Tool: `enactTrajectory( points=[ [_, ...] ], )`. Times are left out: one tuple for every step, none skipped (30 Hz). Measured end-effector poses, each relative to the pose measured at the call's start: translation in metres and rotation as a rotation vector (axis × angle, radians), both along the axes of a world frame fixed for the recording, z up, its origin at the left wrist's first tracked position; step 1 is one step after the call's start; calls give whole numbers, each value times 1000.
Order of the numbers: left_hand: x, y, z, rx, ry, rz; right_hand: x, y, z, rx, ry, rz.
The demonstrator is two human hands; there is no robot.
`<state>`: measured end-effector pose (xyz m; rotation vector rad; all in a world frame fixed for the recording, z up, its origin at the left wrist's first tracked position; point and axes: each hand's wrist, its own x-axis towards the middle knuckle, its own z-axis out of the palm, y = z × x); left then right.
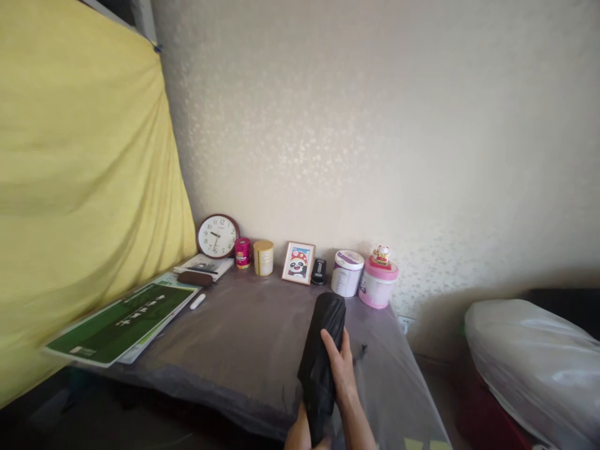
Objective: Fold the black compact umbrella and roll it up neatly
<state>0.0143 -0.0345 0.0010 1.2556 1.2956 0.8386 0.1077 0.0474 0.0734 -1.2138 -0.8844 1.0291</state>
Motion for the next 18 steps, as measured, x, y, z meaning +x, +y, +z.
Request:
enactTrajectory(
  points=[
    [-2,3,-4,9,103,10,-1,-2,0,15,-20,-20],
    [-3,6,-7,-7,194,10,-2,-4,1,21,-25,-42],
    [-5,8,-9,-32,259,3,-3,-6,2,16,-15,-57],
    [-7,9,-10,-44,285,-6,-4,-7,3,5,8,-62],
    [-8,10,-8,-40,264,-20,-3,-8,4,-8,41,-55],
    [-9,11,-5,-23,193,-42,-3,-10,5,-21,81,-36],
    [-9,10,1,-9,84,-73,-1,-10,6,-35,129,-10],
    [-9,9,7,1,-56,-114,0,-11,6,-50,177,20],
    [-8,7,14,-10,-204,-168,2,-12,6,-66,222,50],
    [-7,5,20,-61,-314,-226,4,-12,6,-76,258,81],
    [-6,3,26,-90,-380,-253,5,-12,5,-84,276,108],
    [-4,2,29,-137,-412,-257,6,-12,4,-86,271,121],
    [-3,1,30,-161,-415,-242,7,-12,2,-84,242,114],
    [-2,0,29,-150,-378,-206,7,-11,1,-79,196,95],
    [-2,1,25,-119,-305,-161,6,-11,0,-70,142,65],
    [-2,2,20,-75,-199,-117,5,-11,-1,-56,90,31],
    [-2,3,15,-30,-67,-80,4,-10,-2,-42,48,0],
    [-3,5,9,2,73,-53,2,-10,-2,-32,22,-22]
  ],
)
